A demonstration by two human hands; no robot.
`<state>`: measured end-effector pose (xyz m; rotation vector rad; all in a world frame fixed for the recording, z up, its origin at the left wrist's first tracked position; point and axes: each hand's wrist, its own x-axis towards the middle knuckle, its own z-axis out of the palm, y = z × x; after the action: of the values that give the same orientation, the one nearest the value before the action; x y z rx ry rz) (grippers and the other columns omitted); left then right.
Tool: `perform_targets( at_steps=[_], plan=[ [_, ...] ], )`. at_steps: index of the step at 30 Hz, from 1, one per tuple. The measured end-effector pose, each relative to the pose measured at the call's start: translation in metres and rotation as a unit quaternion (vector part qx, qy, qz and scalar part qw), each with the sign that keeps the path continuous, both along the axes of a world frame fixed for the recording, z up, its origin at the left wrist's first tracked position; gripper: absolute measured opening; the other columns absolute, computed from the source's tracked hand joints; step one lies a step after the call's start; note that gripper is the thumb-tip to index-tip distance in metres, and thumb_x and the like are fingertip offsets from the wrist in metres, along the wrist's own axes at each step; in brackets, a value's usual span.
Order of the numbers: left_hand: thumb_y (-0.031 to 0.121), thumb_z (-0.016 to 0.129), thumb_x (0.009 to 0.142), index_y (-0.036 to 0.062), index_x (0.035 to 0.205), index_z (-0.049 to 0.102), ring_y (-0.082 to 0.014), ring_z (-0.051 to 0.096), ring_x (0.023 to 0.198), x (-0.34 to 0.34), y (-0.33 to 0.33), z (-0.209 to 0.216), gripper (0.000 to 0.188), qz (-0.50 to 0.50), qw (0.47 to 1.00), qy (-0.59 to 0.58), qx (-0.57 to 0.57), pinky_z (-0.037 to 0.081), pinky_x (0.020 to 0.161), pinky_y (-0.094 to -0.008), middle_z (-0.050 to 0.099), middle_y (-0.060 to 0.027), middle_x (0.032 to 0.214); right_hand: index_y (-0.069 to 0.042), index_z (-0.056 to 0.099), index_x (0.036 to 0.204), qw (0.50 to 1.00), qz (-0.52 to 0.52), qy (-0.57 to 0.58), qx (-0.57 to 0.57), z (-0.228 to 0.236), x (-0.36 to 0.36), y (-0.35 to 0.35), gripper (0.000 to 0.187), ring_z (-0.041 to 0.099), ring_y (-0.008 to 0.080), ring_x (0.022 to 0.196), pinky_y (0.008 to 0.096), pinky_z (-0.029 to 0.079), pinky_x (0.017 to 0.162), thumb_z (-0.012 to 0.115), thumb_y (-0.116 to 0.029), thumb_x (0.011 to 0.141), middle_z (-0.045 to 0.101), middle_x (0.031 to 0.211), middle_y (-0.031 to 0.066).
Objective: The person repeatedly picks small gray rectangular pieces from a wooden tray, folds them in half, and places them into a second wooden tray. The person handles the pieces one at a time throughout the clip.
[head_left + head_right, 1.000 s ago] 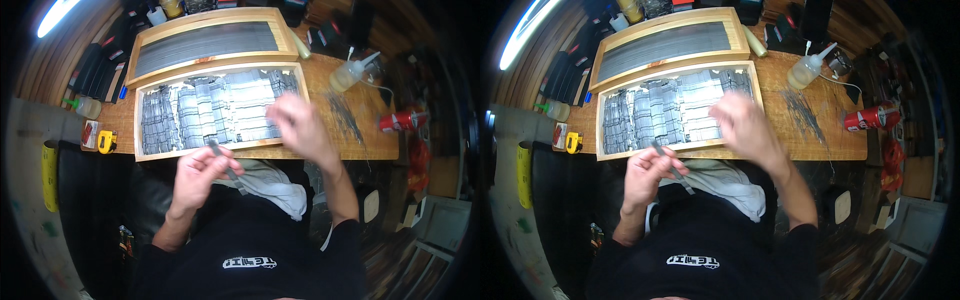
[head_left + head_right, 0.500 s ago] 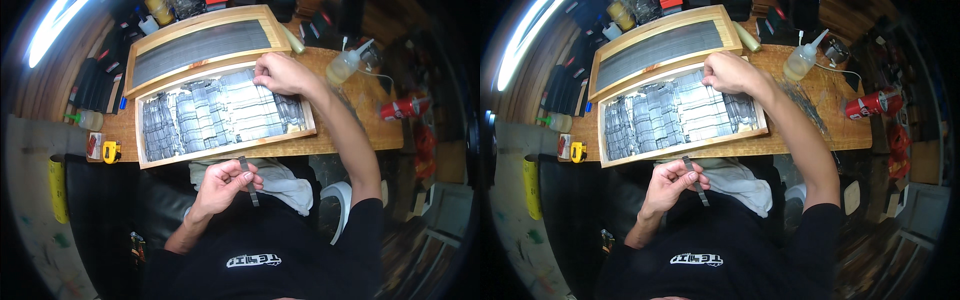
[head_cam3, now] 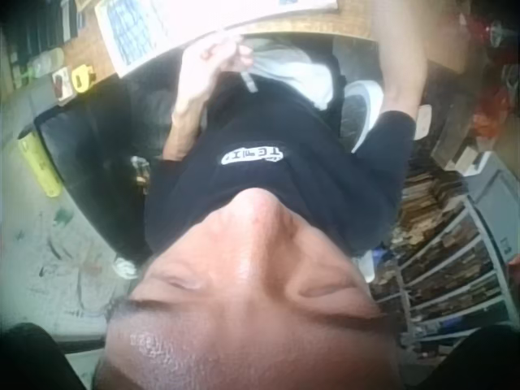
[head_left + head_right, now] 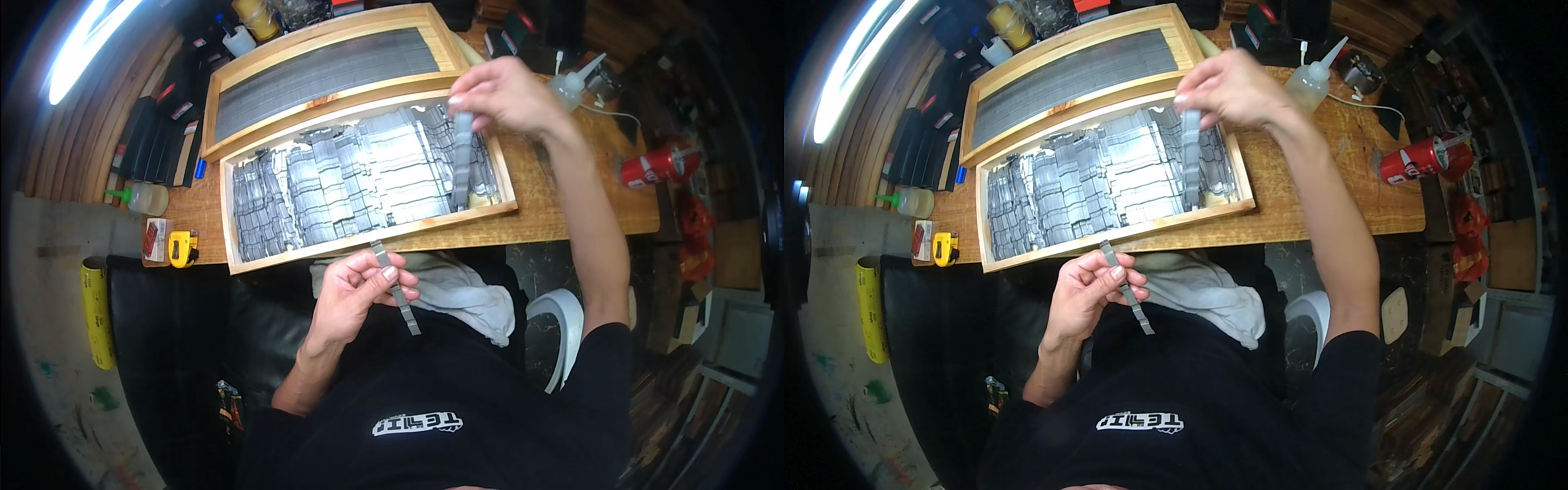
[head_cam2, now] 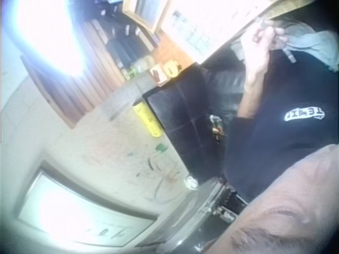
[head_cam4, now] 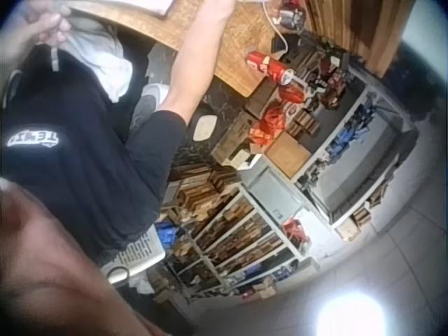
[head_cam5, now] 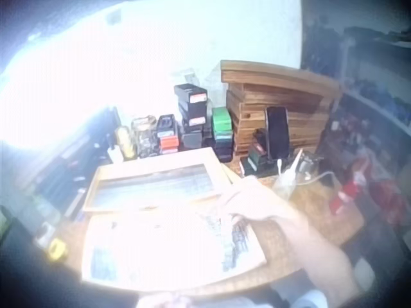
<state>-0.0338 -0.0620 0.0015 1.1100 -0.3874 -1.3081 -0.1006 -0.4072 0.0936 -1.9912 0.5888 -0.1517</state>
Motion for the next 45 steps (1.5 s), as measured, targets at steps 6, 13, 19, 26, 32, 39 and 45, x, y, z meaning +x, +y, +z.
perform_targets(
  at_steps=[6, 13, 19, 26, 32, 39, 45],
  plan=[
    [0.014, 0.062, 0.107, -0.0013, 0.122, 0.066, -0.0262, 0.079, 0.093, -0.011, -0.011, 0.012, 0.022, -0.024, 0.999, 0.001, 0.023, 0.064, 0.074, -0.0299, 0.077, -0.0188, 0.108, 0.004, 0.075, 0.101, 0.989, 0.098, -0.028, 0.110, 0.013, -0.051, 0.044, 0.014, 0.075, 0.0128, 0.071, 0.0224, 0.062, 0.059, 0.077, -0.008, 0.094, 0.077, 0.088, 0.0141],
    [0.014, 0.068, 0.104, 0.0002, 0.118, 0.072, -0.0167, 0.076, 0.089, -0.032, -0.021, -0.010, 0.020, -0.109, 0.992, 0.029, 0.063, 0.061, 0.073, -0.0263, 0.077, -0.0070, 0.098, 0.006, 0.072, 0.106, 0.962, -0.022, 0.054, 0.268, -0.054, -0.098, 0.139, 0.017, 0.071, 0.0105, 0.074, 0.0229, 0.058, 0.062, 0.077, -0.003, 0.093, 0.075, 0.087, 0.0092],
    [0.011, 0.072, 0.101, -0.0010, 0.111, 0.075, -0.0095, 0.070, 0.082, -0.044, -0.010, -0.021, 0.016, -0.108, 0.988, 0.026, 0.110, 0.062, 0.071, -0.0262, 0.075, -0.0038, 0.096, 0.006, 0.073, 0.110, 0.968, -0.077, -0.003, 0.240, -0.083, -0.117, 0.166, 0.021, 0.074, 0.0114, 0.083, 0.0231, 0.060, 0.072, 0.079, -0.001, 0.092, 0.078, 0.093, 0.0107],
    [0.017, 0.068, 0.104, -0.0001, 0.110, 0.074, -0.0117, 0.073, 0.086, -0.057, -0.005, -0.035, 0.020, -0.114, 0.988, 0.010, 0.103, 0.060, 0.071, -0.0254, 0.077, -0.0073, 0.100, 0.007, 0.074, 0.112, 0.963, -0.088, -0.006, 0.256, -0.091, -0.118, 0.178, 0.023, 0.074, 0.0105, 0.084, 0.0231, 0.059, 0.075, 0.080, -0.001, 0.091, 0.078, 0.092, 0.0107],
    [0.021, 0.066, 0.106, 0.0007, 0.113, 0.074, -0.0121, 0.074, 0.088, -0.059, -0.011, -0.026, 0.023, -0.139, 0.983, 0.028, 0.119, 0.058, 0.073, -0.0241, 0.079, -0.0097, 0.104, 0.006, 0.074, 0.110, 0.959, -0.092, 0.017, 0.267, -0.095, -0.116, 0.178, 0.020, 0.073, 0.0103, 0.081, 0.0231, 0.058, 0.072, 0.078, 0.000, 0.091, 0.078, 0.091, 0.0108],
    [0.019, 0.074, 0.100, 0.0023, 0.118, 0.075, -0.0110, 0.073, 0.086, -0.061, -0.018, -0.027, 0.025, -0.167, 0.977, 0.049, 0.126, 0.058, 0.071, -0.0245, 0.080, -0.0083, 0.100, 0.006, 0.062, 0.125, 0.970, -0.134, -0.039, 0.198, -0.100, -0.134, 0.193, 0.038, 0.074, 0.0161, 0.089, 0.0283, 0.060, 0.075, 0.078, -0.005, 0.092, 0.076, 0.101, 0.0148],
    [0.018, 0.075, 0.099, 0.0011, 0.119, 0.074, -0.0169, 0.077, 0.090, -0.048, -0.022, -0.035, 0.026, -0.139, 0.975, 0.080, 0.151, 0.063, 0.069, -0.0272, 0.079, -0.0123, 0.099, 0.001, 0.054, 0.113, 0.975, -0.014, 0.012, 0.221, -0.095, -0.203, 0.223, 0.046, 0.074, 0.0215, 0.093, 0.0329, 0.061, 0.076, 0.088, -0.014, 0.085, 0.070, 0.102, 0.0122]
  ],
)
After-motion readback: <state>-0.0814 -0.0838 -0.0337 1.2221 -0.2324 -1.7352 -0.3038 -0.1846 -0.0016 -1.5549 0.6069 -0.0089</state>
